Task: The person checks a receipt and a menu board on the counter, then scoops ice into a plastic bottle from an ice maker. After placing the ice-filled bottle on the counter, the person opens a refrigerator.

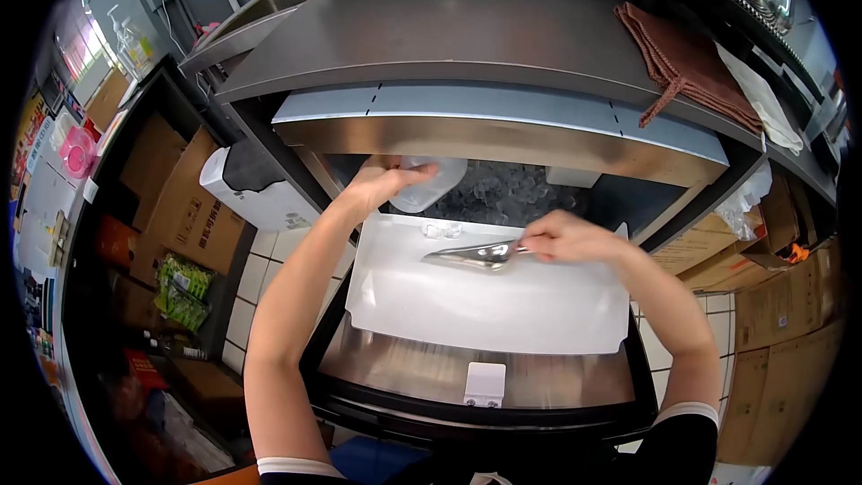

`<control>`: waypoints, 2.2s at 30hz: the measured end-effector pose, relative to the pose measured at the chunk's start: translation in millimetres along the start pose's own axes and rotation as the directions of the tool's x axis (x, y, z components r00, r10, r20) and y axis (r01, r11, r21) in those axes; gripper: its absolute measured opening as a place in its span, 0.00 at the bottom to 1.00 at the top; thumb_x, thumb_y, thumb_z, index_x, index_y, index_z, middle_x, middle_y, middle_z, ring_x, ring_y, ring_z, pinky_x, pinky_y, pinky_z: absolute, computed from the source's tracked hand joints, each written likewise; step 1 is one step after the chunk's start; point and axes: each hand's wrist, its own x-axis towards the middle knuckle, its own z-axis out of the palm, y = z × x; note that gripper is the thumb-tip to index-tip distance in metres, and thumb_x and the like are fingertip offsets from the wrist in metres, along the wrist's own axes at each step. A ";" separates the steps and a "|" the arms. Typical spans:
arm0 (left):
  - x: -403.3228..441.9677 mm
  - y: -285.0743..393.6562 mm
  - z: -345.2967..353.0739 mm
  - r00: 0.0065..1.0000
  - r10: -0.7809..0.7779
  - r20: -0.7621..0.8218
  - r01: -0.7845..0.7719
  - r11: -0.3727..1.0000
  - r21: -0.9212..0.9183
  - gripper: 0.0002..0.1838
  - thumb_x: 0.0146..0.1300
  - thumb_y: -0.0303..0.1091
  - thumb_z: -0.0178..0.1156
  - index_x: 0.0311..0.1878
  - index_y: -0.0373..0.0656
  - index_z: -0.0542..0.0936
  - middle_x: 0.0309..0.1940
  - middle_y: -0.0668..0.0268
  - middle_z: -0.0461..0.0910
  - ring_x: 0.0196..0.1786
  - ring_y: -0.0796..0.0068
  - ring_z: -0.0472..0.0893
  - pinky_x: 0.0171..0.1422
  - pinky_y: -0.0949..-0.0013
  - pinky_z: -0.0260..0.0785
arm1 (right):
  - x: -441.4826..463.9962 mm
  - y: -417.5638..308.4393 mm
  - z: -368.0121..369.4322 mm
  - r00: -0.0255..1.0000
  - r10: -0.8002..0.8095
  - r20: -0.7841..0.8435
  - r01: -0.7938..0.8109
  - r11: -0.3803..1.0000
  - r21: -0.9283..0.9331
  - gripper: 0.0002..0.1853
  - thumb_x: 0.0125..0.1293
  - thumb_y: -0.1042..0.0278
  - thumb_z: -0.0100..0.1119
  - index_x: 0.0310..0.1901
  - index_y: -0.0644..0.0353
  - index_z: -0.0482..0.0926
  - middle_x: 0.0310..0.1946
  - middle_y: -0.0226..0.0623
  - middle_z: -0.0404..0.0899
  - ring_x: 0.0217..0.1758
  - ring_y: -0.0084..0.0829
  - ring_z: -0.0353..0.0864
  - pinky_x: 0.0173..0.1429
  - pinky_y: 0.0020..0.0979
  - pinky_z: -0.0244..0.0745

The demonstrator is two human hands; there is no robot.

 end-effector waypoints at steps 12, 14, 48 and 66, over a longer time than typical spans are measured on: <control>-83.5 4.4 -44.8 0.985 0.073 0.156 -0.068 0.997 -0.041 0.25 0.50 0.44 0.69 0.46 0.34 0.78 0.35 0.66 0.79 0.40 0.79 0.76 0.48 0.74 0.67 | -89.2 -67.2 -12.5 0.851 -0.244 -0.465 -0.361 0.371 -0.855 0.06 0.47 0.77 0.57 0.29 0.67 0.79 0.20 0.42 0.79 0.30 0.35 0.83 0.28 0.31 0.73; -93.9 7.5 -46.3 0.985 0.052 0.167 -0.046 0.998 -0.042 0.25 0.49 0.43 0.69 0.46 0.34 0.78 0.35 0.67 0.79 0.40 0.80 0.76 0.48 0.75 0.67 | -117.9 -81.6 -8.6 0.852 -0.141 -0.505 -0.465 0.242 -0.852 0.06 0.46 0.76 0.58 0.28 0.65 0.80 0.20 0.38 0.79 0.29 0.33 0.82 0.28 0.28 0.72; -266.6 -68.6 -110.5 0.793 0.053 -0.607 -0.333 0.872 -0.359 0.27 0.50 0.51 0.66 0.41 0.36 0.77 0.27 0.72 0.75 0.29 0.85 0.69 0.34 0.79 0.58 | 239.9 -111.0 30.2 0.390 -0.513 -0.765 0.436 0.834 -0.337 0.11 0.65 0.64 0.51 0.42 0.63 0.76 0.36 0.42 0.79 0.40 0.38 0.75 0.46 0.39 0.69; -250.0 -57.0 -88.6 0.779 0.096 -0.619 -0.418 0.816 -0.399 0.28 0.50 0.51 0.66 0.43 0.35 0.77 0.30 0.70 0.76 0.30 0.84 0.70 0.35 0.79 0.59 | 248.4 -96.3 2.3 0.095 -0.578 -0.810 0.442 0.754 -0.486 0.10 0.63 0.66 0.51 0.40 0.62 0.77 0.34 0.44 0.79 0.38 0.40 0.77 0.44 0.40 0.70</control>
